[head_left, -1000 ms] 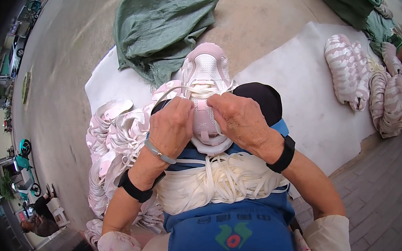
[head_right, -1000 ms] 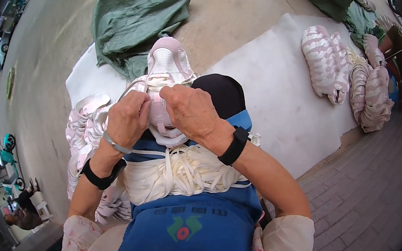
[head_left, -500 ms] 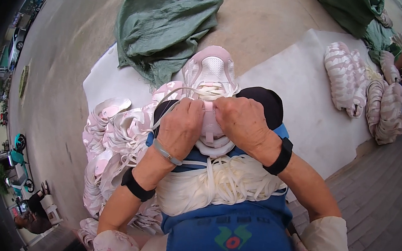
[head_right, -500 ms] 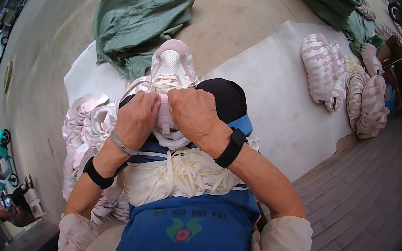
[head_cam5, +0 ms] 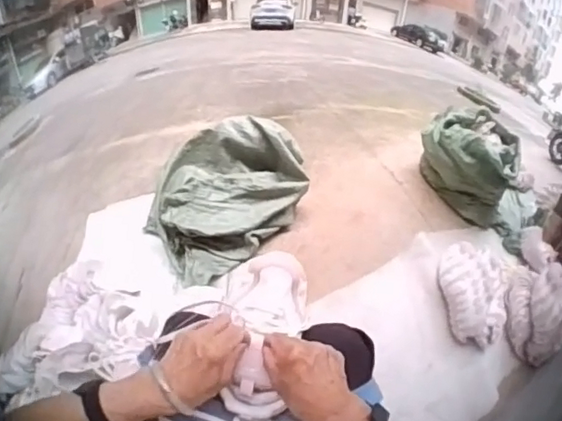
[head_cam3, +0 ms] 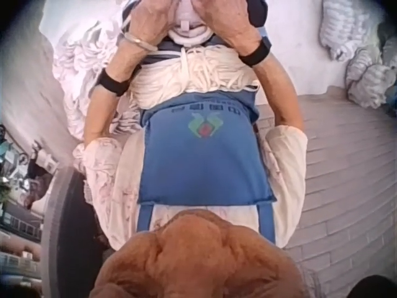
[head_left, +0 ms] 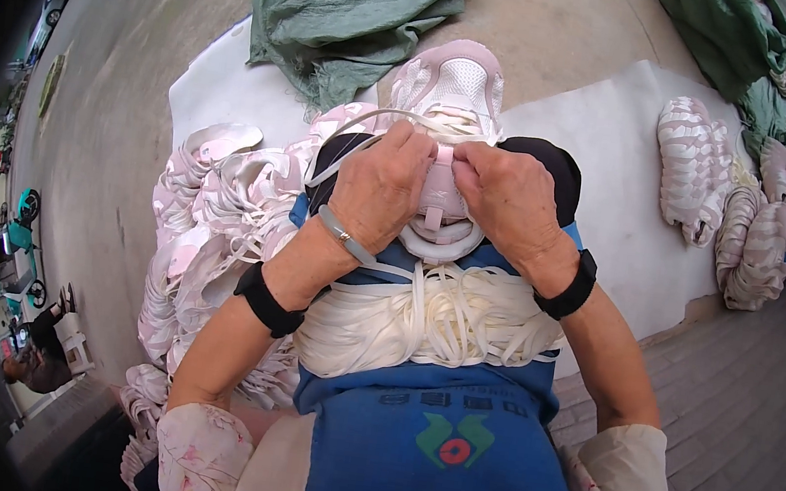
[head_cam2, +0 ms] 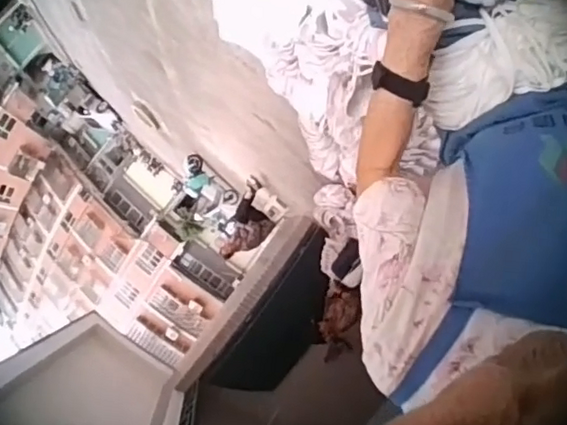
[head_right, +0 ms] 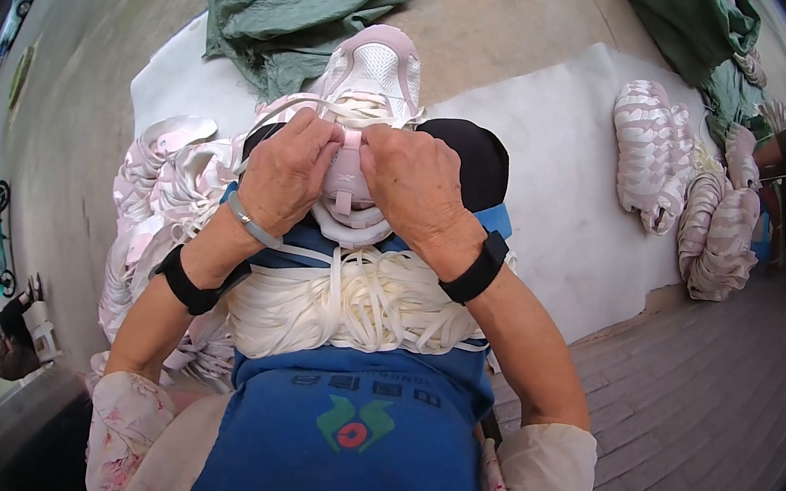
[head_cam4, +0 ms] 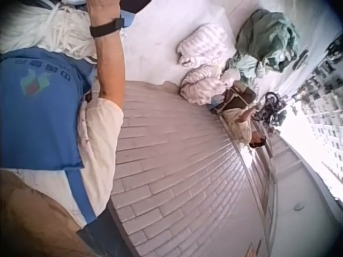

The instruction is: The recorder is threading laces into a pink and white sneaker.

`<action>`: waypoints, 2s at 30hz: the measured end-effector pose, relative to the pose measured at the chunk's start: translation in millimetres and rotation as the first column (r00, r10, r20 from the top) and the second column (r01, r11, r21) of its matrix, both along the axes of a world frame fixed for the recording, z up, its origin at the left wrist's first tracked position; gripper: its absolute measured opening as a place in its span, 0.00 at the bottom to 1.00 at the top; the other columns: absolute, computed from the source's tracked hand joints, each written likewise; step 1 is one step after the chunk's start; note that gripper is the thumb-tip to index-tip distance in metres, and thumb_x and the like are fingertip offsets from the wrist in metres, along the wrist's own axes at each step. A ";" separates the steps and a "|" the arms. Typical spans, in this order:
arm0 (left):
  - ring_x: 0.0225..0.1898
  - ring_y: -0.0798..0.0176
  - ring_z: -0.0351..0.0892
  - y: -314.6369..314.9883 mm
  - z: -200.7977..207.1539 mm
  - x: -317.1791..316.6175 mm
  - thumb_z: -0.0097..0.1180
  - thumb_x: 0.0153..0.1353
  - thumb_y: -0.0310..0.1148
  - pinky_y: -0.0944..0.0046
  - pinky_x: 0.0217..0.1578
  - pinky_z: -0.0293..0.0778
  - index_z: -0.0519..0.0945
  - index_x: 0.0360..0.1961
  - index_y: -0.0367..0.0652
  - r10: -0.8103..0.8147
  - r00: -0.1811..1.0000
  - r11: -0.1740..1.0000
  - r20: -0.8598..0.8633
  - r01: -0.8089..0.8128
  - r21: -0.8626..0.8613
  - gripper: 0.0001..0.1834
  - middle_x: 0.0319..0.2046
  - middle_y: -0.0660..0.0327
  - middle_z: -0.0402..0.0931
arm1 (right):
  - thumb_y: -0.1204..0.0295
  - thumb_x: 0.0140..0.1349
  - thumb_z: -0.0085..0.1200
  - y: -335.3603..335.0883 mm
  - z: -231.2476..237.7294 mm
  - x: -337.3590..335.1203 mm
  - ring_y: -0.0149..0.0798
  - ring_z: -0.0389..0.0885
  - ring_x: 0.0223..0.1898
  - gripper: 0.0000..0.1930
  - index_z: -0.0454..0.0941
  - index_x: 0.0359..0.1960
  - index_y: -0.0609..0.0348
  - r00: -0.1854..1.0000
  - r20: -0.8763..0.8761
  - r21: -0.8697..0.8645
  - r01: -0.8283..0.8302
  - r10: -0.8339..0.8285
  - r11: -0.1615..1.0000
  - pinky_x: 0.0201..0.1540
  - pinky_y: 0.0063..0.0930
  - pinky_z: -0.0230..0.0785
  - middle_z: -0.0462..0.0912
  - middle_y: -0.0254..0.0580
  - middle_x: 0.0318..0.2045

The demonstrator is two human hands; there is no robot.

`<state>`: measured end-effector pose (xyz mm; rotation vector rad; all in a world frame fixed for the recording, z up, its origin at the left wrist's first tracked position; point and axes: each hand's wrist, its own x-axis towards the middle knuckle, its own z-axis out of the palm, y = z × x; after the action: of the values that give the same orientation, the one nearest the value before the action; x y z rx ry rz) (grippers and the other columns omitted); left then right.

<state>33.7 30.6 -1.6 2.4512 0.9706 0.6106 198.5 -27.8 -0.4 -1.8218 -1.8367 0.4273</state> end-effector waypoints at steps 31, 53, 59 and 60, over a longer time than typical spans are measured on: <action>0.32 0.47 0.77 7.6 18.3 0.3 0.52 0.59 0.25 0.53 0.33 0.73 0.75 0.34 0.40 0.014 0.988 0.997 -0.155 -0.026 -0.075 0.03 0.32 0.52 0.72 | 0.69 0.58 0.55 4.1 -4.4 5.3 0.53 0.82 0.29 0.08 0.82 0.33 0.59 0.962 -0.274 -0.079 0.001 -0.022 0.997 0.32 0.40 0.74 0.82 0.52 0.27; 0.34 0.45 0.75 2.4 -3.5 0.3 0.52 0.58 0.26 0.52 0.33 0.71 0.73 0.34 0.41 0.035 0.999 0.988 -0.019 -0.038 -0.149 0.03 0.33 0.51 0.68 | 0.68 0.59 0.54 1.6 -5.7 4.3 0.53 0.82 0.28 0.07 0.82 0.34 0.54 0.981 -0.196 -0.036 0.006 -0.013 0.999 0.32 0.40 0.75 0.82 0.50 0.26; 0.34 0.45 0.74 -5.3 -12.1 7.6 0.52 0.58 0.23 0.53 0.33 0.70 0.73 0.35 0.39 0.122 0.985 0.986 0.125 -0.106 -0.128 0.04 0.32 0.51 0.68 | 0.71 0.57 0.54 6.3 -11.8 10.5 0.51 0.83 0.27 0.09 0.83 0.36 0.60 0.893 -0.451 -0.034 -0.010 -0.006 0.999 0.31 0.35 0.74 0.82 0.52 0.26; 0.34 0.45 0.74 -2.2 -12.4 5.3 0.52 0.58 0.23 0.53 0.33 0.70 0.73 0.35 0.39 0.123 0.985 0.985 0.121 -0.106 -0.139 0.04 0.32 0.51 0.68 | 0.71 0.57 0.54 6.3 -11.2 9.6 0.51 0.83 0.27 0.09 0.83 0.36 0.60 0.891 -0.453 -0.046 -0.009 -0.012 0.999 0.31 0.35 0.74 0.82 0.52 0.26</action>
<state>39.0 28.4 -14.0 2.2232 1.0693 0.7103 208.1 -21.5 -11.7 -1.5806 -1.5083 0.8259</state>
